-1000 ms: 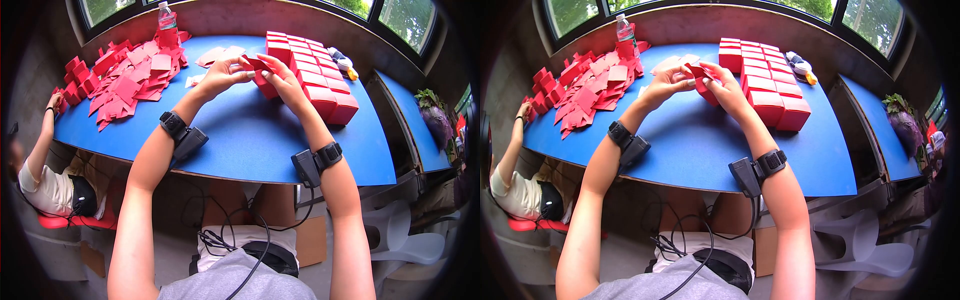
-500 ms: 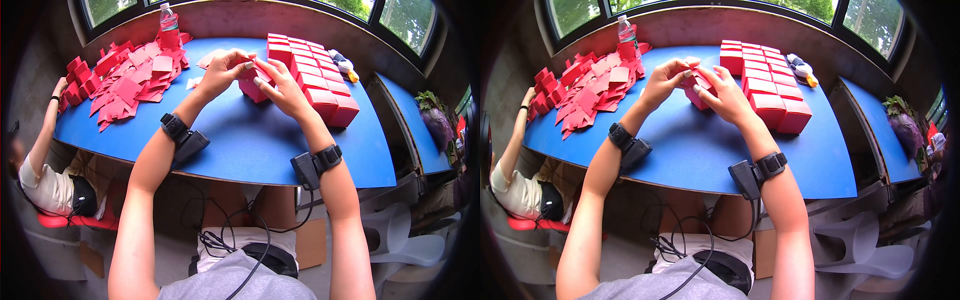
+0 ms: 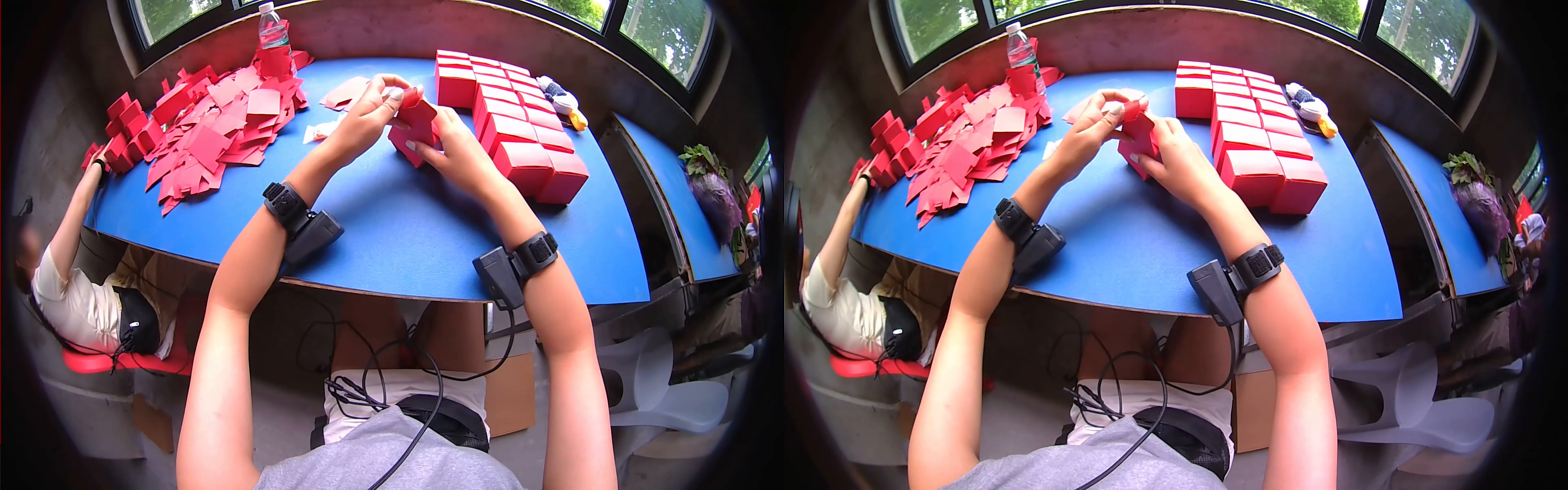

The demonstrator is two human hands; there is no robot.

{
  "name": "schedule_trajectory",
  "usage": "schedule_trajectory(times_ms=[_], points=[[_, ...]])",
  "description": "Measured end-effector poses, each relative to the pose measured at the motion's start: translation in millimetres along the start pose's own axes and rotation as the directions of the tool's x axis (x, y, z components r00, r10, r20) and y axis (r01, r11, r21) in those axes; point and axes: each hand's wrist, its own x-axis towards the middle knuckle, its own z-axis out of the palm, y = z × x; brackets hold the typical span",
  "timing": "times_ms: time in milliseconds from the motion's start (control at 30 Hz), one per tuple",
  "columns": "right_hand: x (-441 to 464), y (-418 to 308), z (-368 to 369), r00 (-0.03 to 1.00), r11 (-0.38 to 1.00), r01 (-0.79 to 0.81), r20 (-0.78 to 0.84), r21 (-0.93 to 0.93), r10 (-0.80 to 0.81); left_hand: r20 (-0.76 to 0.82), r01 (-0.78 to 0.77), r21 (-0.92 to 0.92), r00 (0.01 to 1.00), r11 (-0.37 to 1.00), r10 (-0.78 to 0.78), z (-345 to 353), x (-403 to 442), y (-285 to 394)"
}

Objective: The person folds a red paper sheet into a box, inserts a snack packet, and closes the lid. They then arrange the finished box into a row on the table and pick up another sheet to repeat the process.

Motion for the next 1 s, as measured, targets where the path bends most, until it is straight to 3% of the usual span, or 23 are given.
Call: schedule_trajectory(times_ms=[300,500,567,600,667,700,733,767,800,900,1000], points=[[4,1,-7,0.955,0.98,0.125,-0.25,-0.152,-0.161,-0.008,0.025,0.093,1.0,0.995,-0.024,-2,-1,11],[7,-7,-11,0.881,0.958,0.175,-0.397,-0.228,-0.255,0.02,-0.026,-0.117,0.999,0.993,0.028,7,-2,22],[8,-7,-11,0.855,0.96,0.212,-0.442,-0.18,-0.272,0.095,-0.233,0.115,0.97,0.966,0.222,9,-2,21],[9,-8,-11,0.855,0.96,0.213,-0.44,-0.18,-0.272,0.094,-0.232,0.115,0.971,0.966,0.222,9,-3,20],[9,-10,-11,0.871,0.953,0.281,-0.386,-0.116,-0.304,0.066,-0.232,0.09,0.972,0.969,0.227,9,-3,16],[6,-13,-12,0.938,0.966,0.193,-0.321,0.17,-0.131,0.066,-0.232,0.089,0.972,0.969,0.226,9,-3,15],[9,-7,-11,0.953,0.929,0.196,-0.284,0.313,-0.105,0.021,-0.113,-0.003,0.993,0.994,0.113,8,-4,13],[9,-5,-15,0.981,0.834,0.096,-0.194,0.544,0.014,-0.015,0.005,-0.101,1.0,0.995,-0.006,6,-3,12],[9,-8,-20,0.991,0.68,-0.02,-0.074,0.733,0.11,-0.005,0.043,-0.071,0.999,0.997,-0.044,4,-2,14],[7,-16,-20,0.982,0.704,-0.027,-0.113,0.71,0.151,-0.054,0.035,-0.117,0.998,0.992,-0.042,2,-2,16],[7,-9,-16,0.988,0.802,-0.031,-0.103,0.597,0.115,0.034,0.014,-0.241,0.999,0.97,-0.005,0,-1,16]])
